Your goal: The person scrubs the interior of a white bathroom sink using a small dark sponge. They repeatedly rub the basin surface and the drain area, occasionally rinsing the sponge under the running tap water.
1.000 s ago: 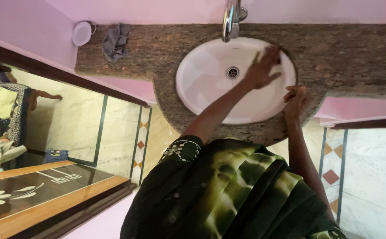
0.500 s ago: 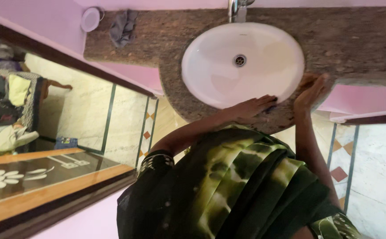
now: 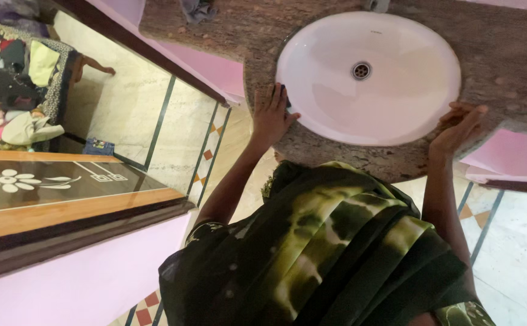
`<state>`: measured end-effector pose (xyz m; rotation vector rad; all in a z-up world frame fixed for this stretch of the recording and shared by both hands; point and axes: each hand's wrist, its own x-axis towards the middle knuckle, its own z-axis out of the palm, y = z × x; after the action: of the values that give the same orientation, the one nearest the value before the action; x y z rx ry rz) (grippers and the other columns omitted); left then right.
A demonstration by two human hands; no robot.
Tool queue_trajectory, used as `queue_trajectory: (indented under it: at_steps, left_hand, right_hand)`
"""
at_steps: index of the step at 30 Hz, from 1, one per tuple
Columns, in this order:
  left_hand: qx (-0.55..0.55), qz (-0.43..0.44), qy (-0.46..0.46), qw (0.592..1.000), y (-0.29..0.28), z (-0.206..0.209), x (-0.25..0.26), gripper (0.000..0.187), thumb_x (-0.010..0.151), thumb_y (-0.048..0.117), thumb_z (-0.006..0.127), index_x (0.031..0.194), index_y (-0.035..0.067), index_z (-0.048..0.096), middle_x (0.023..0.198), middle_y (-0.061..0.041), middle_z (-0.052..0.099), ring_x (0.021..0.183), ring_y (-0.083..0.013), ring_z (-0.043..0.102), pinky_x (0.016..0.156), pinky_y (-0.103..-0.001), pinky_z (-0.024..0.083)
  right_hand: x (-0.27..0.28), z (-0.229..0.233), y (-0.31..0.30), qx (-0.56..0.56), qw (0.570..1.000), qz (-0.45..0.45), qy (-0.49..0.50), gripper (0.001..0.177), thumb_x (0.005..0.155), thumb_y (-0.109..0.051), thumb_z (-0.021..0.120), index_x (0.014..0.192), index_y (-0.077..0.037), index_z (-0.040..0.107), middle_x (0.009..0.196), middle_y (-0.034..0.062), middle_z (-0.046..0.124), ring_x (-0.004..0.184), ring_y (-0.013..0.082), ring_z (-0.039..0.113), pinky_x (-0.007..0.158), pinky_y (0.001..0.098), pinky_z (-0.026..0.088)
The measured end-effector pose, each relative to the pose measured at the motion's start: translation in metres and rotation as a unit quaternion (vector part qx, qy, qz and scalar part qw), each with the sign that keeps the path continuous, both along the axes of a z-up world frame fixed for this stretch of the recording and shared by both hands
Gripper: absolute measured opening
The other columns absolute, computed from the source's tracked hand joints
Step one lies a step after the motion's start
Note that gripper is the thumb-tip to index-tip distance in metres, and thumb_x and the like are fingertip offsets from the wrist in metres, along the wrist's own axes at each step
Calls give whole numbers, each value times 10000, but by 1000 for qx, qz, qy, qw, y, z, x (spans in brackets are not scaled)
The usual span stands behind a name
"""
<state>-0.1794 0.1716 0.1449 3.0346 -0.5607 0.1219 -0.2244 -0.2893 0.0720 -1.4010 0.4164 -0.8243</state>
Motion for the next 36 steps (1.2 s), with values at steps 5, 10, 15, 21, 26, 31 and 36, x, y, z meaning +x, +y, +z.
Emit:
queue_trajectory:
  at_steps: [5, 10, 15, 21, 26, 31, 36]
  left_hand:
    - [62, 60, 69, 994, -26, -8, 34, 1102, 955, 823, 319, 1602, -61, 205, 1679, -270, 183, 1586, -353, 76, 1265, -556, -10]
    - [81, 90, 62, 991, -46, -14, 84, 1131, 969, 827, 360, 1627, -67, 142, 1706, -272, 133, 1597, -373, 38, 1276, -543, -15]
    - [43, 47, 5, 998, -70, -26, 148, 1090, 945, 782, 452, 1641, -1, 149, 1727, -196, 114, 1602, -327, 55, 1293, -559, 17]
    - [10, 38, 44, 998, -145, -25, 179, 1095, 918, 768, 534, 1639, 39, 148, 1743, -165, 54, 1622, -334, 40, 1303, -545, 27]
    - [-20, -16, 61, 998, -224, -14, 176, 1102, 937, 775, 503, 1647, 19, 130, 1738, -168, 76, 1602, -327, 47, 1292, -557, 25]
    - [43, -154, 115, 980, -290, -9, 139, 889, 1018, 779, 385, 1641, 174, 193, 1797, -106, 67, 1664, -286, 25, 1321, -579, 26]
    - [-11, -282, 75, 956, -336, -34, 105, 893, 1018, 723, 399, 1653, 145, 158, 1727, -61, 117, 1604, -242, 88, 1286, -564, 28]
  right_hand:
    - [-2, 7, 7, -40, 998, -31, 48, 677, 1120, -645, 431, 925, -83, 754, 689, 15, 653, 568, 116, 586, 549, 295, 503]
    - [-6, 14, 8, -36, 999, -4, 36, 672, 1154, -604, 432, 926, -61, 756, 678, 26, 626, 586, 127, 578, 578, 308, 498]
    - [-6, 21, 12, -41, 999, 16, 30, 668, 1158, -581, 401, 941, -46, 737, 675, 25, 613, 579, 119, 557, 553, 292, 451]
    - [-6, 19, 14, -16, 1000, 19, 16, 650, 1169, -567, 435, 949, -25, 719, 676, 45, 586, 590, 141, 535, 566, 306, 431]
    - [-2, 24, 13, -29, 999, 24, 25, 690, 1141, -600, 400, 917, -39, 734, 676, 34, 597, 581, 132, 533, 551, 295, 432]
    - [1, 17, 11, -22, 999, 21, 11, 698, 1145, -621, 424, 940, -32, 737, 697, 37, 601, 607, 137, 542, 569, 304, 442]
    - [5, 3, 4, -22, 999, 2, -25, 707, 1106, -631, 477, 878, -12, 732, 640, 57, 594, 544, 145, 541, 538, 318, 437]
